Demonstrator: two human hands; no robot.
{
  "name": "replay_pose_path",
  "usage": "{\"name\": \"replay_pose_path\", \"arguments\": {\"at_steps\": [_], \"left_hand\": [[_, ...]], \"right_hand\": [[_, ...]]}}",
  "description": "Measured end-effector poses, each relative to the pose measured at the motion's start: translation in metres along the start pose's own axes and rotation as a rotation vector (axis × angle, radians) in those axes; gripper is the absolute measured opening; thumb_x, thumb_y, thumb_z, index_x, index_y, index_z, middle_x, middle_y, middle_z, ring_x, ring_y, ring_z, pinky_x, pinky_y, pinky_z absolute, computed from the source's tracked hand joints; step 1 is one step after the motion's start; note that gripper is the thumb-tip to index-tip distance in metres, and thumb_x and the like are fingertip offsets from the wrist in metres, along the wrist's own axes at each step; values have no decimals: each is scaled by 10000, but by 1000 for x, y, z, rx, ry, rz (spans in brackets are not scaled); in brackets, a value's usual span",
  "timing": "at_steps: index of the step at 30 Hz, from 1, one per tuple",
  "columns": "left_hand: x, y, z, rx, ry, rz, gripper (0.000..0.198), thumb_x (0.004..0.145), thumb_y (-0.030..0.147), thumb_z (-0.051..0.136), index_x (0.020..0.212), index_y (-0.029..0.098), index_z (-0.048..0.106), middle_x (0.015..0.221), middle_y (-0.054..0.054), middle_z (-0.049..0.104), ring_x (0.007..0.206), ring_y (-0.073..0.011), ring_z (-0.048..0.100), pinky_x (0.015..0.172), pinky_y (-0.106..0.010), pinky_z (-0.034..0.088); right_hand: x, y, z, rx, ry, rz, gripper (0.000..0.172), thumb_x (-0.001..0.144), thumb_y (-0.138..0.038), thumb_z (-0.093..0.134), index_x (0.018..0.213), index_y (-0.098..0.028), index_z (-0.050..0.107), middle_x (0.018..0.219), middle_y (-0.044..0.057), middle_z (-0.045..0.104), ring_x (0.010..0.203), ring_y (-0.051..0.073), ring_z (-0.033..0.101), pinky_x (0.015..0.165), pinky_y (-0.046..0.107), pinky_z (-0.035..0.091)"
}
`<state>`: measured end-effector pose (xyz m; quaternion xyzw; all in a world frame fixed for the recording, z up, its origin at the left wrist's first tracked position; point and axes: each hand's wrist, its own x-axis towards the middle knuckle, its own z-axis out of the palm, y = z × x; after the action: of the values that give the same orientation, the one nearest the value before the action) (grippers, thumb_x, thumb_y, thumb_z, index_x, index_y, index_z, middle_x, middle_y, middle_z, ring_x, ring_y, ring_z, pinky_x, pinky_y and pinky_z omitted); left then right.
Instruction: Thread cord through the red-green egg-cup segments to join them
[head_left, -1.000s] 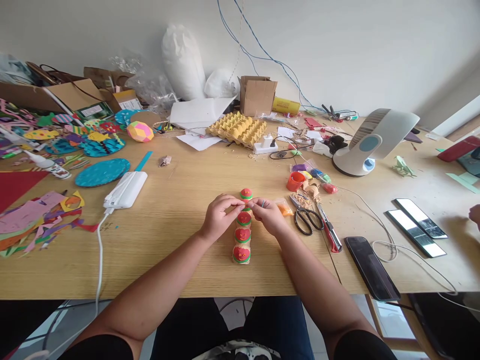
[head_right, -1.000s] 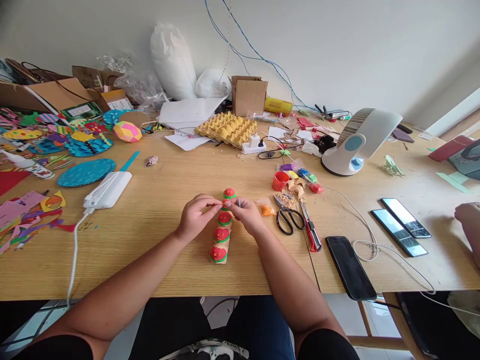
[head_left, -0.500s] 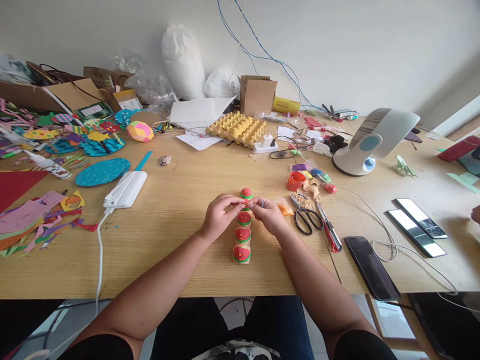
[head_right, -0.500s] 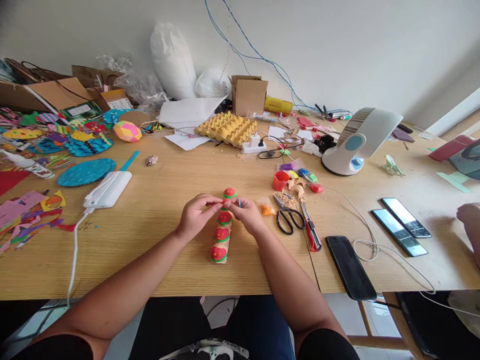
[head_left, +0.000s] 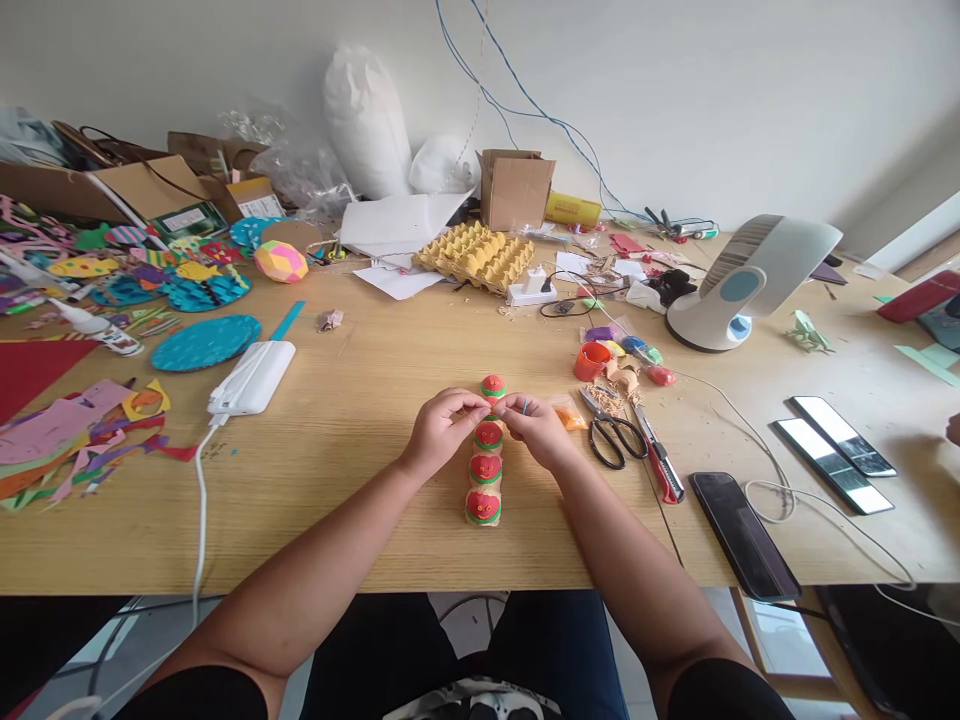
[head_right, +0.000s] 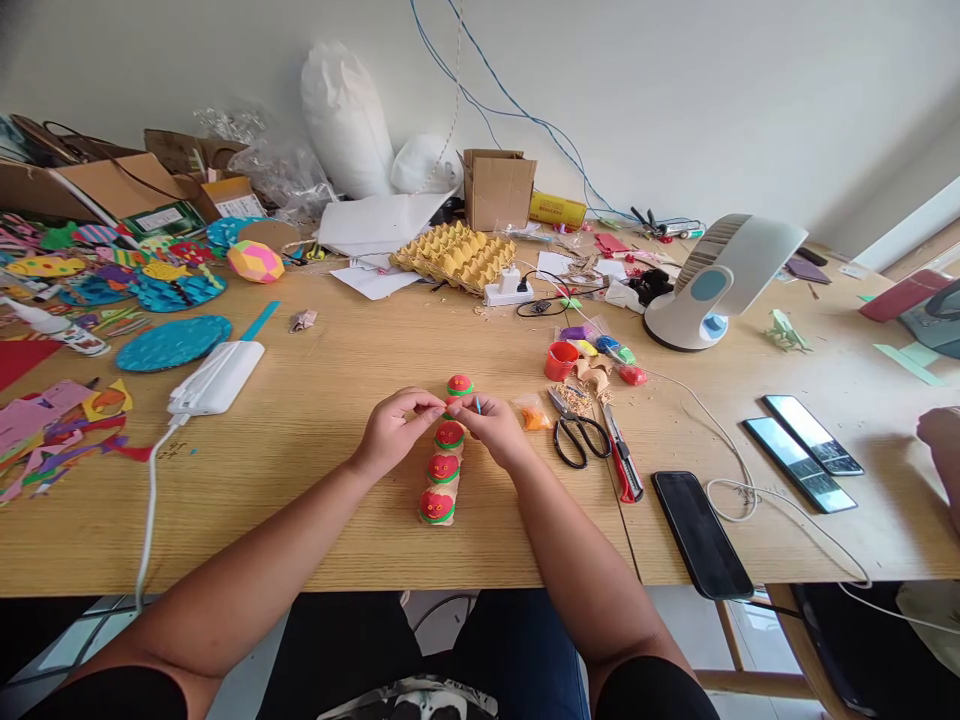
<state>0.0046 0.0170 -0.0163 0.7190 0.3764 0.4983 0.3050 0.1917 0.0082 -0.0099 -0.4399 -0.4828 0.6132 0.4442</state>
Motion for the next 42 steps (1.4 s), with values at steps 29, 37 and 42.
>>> {"name": "replay_pose_path", "arguments": {"at_steps": [29,37,42], "left_hand": [[-1,-1,2,-114,-10,-110,116,877,326,721,896,215,751,917,-37,730,866,-169,658,792,-294,533],[-1,0,1,-124,-6,-138,150,887,348,707,865,203,738,894,-38,725,846,-166,654,786,-291,538],[-1,-2,1,-129,1,-169,185,886,376,707,875,193,736,891,-43,730,825,-164,655,778,-288,539]], "right_hand": [[-1,-4,4,10,54,-33,410,680,-547,832,790,-175,696,598,-64,471,523,66,285,504,258,204],[-3,-6,4,-51,50,-19,435,713,-603,773,794,-182,698,572,-63,431,524,80,271,509,269,197],[-1,-4,2,-63,100,-19,444,725,-614,755,807,-184,686,565,-64,424,517,83,271,504,269,196]]}}
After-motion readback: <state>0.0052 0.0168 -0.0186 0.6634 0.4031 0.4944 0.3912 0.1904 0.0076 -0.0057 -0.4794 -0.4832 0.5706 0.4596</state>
